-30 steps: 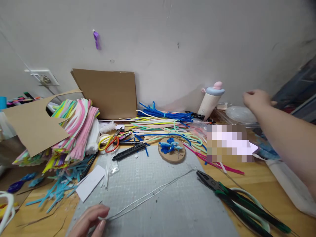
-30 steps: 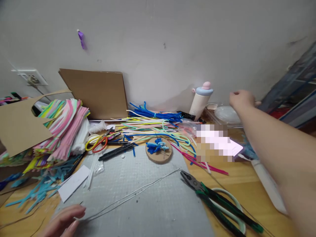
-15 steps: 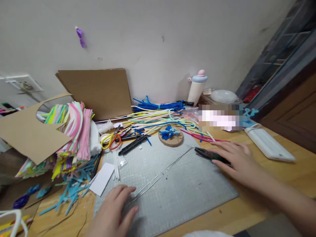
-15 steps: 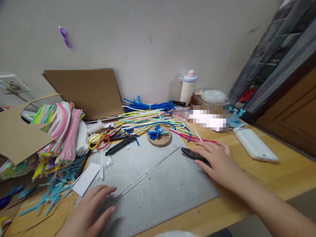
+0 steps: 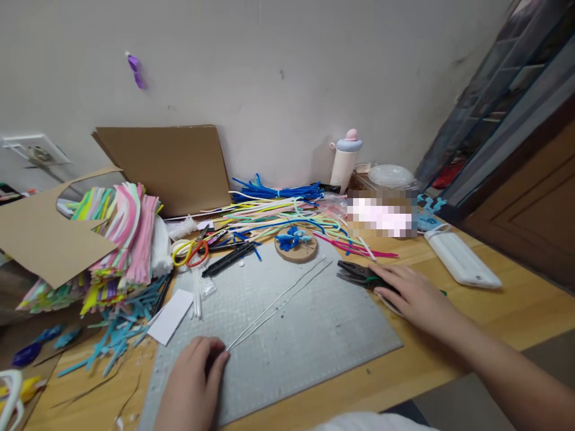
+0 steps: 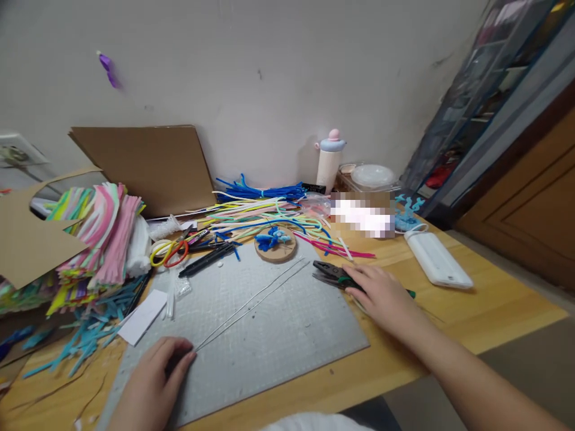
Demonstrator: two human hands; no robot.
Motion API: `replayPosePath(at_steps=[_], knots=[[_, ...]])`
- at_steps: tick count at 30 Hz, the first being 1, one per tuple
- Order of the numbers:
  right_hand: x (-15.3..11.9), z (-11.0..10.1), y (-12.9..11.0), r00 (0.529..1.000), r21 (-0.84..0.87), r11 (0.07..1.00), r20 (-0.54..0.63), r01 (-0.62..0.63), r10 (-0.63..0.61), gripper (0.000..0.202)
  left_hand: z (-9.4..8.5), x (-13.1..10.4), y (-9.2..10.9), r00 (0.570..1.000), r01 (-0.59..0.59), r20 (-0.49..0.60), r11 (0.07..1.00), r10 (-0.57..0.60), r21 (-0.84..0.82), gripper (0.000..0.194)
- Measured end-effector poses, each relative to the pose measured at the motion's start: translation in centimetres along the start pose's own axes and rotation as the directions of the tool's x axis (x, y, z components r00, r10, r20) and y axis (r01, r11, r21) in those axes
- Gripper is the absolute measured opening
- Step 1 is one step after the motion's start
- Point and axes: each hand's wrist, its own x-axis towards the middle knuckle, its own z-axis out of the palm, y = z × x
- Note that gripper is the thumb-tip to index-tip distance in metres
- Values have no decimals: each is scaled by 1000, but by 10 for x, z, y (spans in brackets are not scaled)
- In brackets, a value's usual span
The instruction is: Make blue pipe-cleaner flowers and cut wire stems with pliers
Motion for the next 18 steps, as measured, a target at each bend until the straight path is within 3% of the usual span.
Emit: replayPosePath(at_steps=[4,7,9,11,12,13,14,15,16,18], knots=[[18,-6,28,997,-43,997,-4,-71,71,46,2,0,-4,1000,11,-10,1000,-11,5,23],[27,-11,34,994,-20,994,31,-106,107,44,2,2,-7,999,-4,-33,1000,4,9,24],[27,-17,23,990,130,981,21,-143,142,45,1,2,-4,999,-21,-49,1000,21,4,23],[23,-27,-5,978,423,883,32,-202,208,47,-1,-2,8,996,-31,-81,999,29,-31,21],[21,-32,-24,965,598,763,76,-245,251,48,-2,-4,18,994,-35,-105,997,28,-71,19],[19,-37,-46,954,770,573,162,-281,251,49,-3,-8,31,993,-37,-115,990,21,-135,19],[17,-41,-71,941,891,325,255,-318,223,49,-4,-12,45,995,-40,-93,974,20,-222,22],[17,-45,-97,926,928,94,344,-361,157,47,-5,-16,60,999,-39,-35,944,29,-327,31],[17,-47,-123,909,910,-77,412,-407,64,43,-5,-19,74,998,-45,26,896,63,-442,45],[21,-47,-172,912,868,-302,409,-395,-17,38,-4,-25,97,977,-34,140,771,159,-636,71]])
